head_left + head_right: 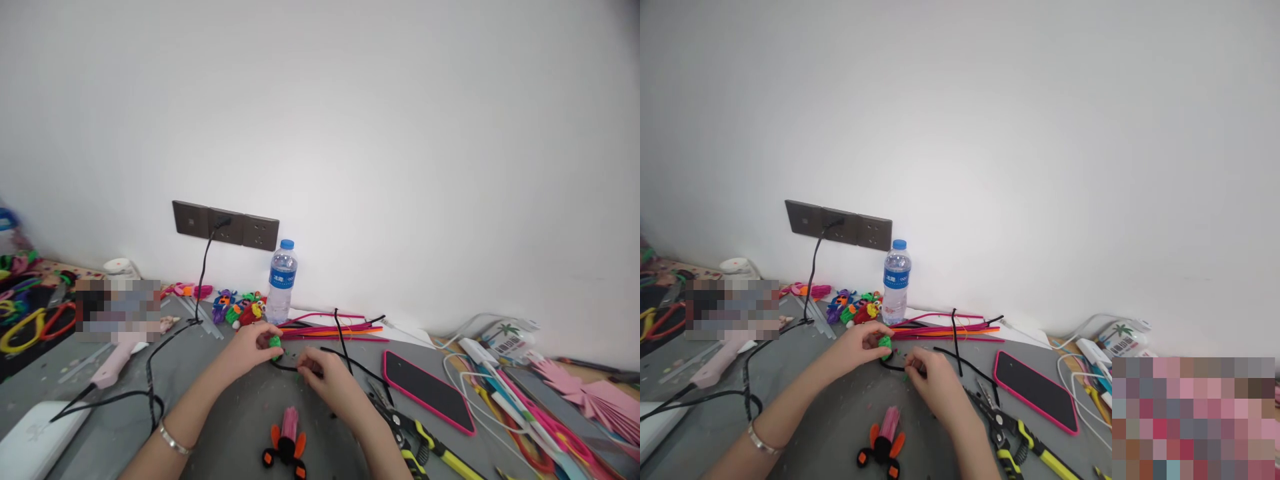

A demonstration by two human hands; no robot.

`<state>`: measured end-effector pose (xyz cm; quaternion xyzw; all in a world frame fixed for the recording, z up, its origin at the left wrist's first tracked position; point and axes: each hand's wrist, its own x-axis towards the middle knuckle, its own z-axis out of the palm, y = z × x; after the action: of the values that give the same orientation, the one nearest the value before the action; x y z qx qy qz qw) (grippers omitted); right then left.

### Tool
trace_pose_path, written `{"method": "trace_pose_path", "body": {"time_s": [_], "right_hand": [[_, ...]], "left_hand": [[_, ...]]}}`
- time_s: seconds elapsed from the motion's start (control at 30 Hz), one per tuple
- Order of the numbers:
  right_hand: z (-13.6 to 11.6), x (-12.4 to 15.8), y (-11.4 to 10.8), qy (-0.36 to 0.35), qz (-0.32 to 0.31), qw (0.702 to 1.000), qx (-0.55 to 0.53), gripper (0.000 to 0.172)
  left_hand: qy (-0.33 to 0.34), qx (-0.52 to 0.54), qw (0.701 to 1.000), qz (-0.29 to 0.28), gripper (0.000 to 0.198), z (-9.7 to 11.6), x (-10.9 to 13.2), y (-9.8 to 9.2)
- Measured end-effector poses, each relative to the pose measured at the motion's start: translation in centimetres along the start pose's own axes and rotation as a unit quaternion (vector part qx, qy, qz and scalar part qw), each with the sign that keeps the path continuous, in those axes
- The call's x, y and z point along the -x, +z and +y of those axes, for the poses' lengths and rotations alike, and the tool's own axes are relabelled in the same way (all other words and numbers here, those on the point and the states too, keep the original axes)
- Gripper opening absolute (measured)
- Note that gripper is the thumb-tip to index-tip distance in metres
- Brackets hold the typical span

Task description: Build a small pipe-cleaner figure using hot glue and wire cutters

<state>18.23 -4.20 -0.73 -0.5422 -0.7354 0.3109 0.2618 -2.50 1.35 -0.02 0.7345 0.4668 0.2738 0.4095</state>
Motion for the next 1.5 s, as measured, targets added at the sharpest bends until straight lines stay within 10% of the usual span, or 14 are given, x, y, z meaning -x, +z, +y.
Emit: {"method": "trace_pose_path", "body": {"time_s": [0.53, 1.5], "right_hand": [[0.4, 0.1, -0.1, 0.024, -0.01, 0.999, 0.032, 0.014], [0.2, 0.7, -1.5, 0.073, -0.027, 0.996, -0.035, 0.011]], "left_hand": [[0.083, -0.04, 0.995, -0.037, 0.021, -0.5, -0.3, 0.4], [0.036, 0.046, 0.998, -0.021, 0.021, -1.7, -1.2, 0.4]]}}
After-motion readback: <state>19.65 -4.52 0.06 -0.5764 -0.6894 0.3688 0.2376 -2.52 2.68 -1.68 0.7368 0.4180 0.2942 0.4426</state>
